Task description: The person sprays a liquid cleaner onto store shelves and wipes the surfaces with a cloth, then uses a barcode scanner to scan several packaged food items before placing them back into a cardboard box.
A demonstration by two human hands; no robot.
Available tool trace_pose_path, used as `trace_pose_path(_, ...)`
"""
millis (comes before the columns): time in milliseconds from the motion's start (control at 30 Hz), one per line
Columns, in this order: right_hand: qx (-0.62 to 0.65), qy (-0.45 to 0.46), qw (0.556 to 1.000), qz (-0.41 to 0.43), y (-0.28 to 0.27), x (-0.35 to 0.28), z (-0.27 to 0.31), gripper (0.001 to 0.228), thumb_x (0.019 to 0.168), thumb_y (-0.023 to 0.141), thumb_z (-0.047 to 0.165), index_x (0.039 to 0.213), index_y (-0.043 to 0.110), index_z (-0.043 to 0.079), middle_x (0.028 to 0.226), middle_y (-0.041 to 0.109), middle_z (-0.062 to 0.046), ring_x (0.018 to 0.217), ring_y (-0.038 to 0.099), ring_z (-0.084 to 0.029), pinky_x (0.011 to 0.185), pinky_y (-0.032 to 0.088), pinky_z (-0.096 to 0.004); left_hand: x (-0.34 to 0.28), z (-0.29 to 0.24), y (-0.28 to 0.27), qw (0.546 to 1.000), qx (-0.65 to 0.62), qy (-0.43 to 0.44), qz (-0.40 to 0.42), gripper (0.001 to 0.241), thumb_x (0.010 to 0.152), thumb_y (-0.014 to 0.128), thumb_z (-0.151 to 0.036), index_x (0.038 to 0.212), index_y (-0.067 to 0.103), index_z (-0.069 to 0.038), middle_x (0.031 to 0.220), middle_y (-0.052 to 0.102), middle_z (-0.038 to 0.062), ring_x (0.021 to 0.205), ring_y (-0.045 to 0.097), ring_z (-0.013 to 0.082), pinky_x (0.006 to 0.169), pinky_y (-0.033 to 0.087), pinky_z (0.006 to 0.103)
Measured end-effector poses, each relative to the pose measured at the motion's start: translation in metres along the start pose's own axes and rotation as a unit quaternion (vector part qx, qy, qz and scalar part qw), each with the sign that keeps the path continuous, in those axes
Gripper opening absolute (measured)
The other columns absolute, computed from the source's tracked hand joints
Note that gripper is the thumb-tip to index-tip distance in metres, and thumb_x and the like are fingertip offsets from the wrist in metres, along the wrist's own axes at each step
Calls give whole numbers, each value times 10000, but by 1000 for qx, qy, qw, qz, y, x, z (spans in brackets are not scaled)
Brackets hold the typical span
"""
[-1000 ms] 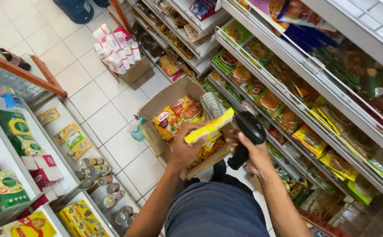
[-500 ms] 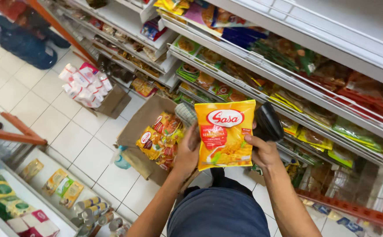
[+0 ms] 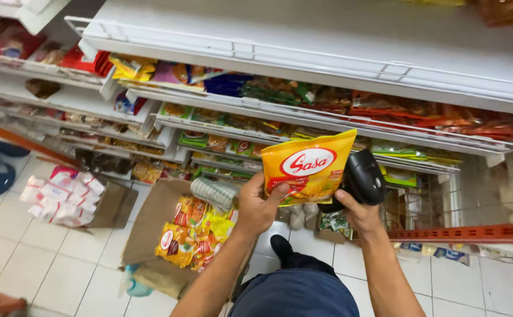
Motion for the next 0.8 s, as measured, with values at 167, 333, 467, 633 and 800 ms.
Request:
trace_pose_path(167,-25,-71,993,-96,-24,-14,18,541,855,738,-72,1363,586,37,1269,646,-89,1161,635,-212,1015,510,-379,39,-24,53,973,108,202,11,252,1002,740,-71,1221,690,44,1231,585,101,1123,578,155,970,492,275)
trace_pose_path(333,-39,-208,962,-173,-40,-16,57,354,927,725,-78,1232,592,44,1182,628,-61,1099,646,-186,995,532,-351,69,-13,109,980,14,199,-21,371,957,771,-13,1289,637,85,1181,611,103,1076,614,153,953,522,277)
trace_pose_path(467,-34,-237,942,-235,-47,-13,96,319,912,704,-54,1183,585,67,1149,646,-48,1079,651,-175,988,540,-344,86,-4,157,976,-125,179,-8,466,959,709,14,1378,530,111,1292,638,169,1170,633,186,1048,528,320)
trace_pose_path(633,-5,-281,920,-273,-58,-6,133,293,926,693,-44,1177,593,69,1132,656,-60,1056,657,-180,950,552,-364,104,-18,201,979,-94,159,83,481,1004,601,-25,1448,455,92,1344,609,151,1239,612,185,1089,509,330)
trace_pose_path(800,37,-316,906,-280,-71,4,165,279,933,687,-47,1172,603,67,1135,656,-54,1067,667,-171,962,560,-362,124,-48,225,951,146,251,105,489,991,655,-125,1430,529,47,1290,667,192,1210,657,273,1062,508,374)
Point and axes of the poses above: each hand's wrist, its own x-axis towards the middle knuckle, its own y-axis out of the palm, z = x × y, the point moved 3 cm from there along x, towards the middle knuckle
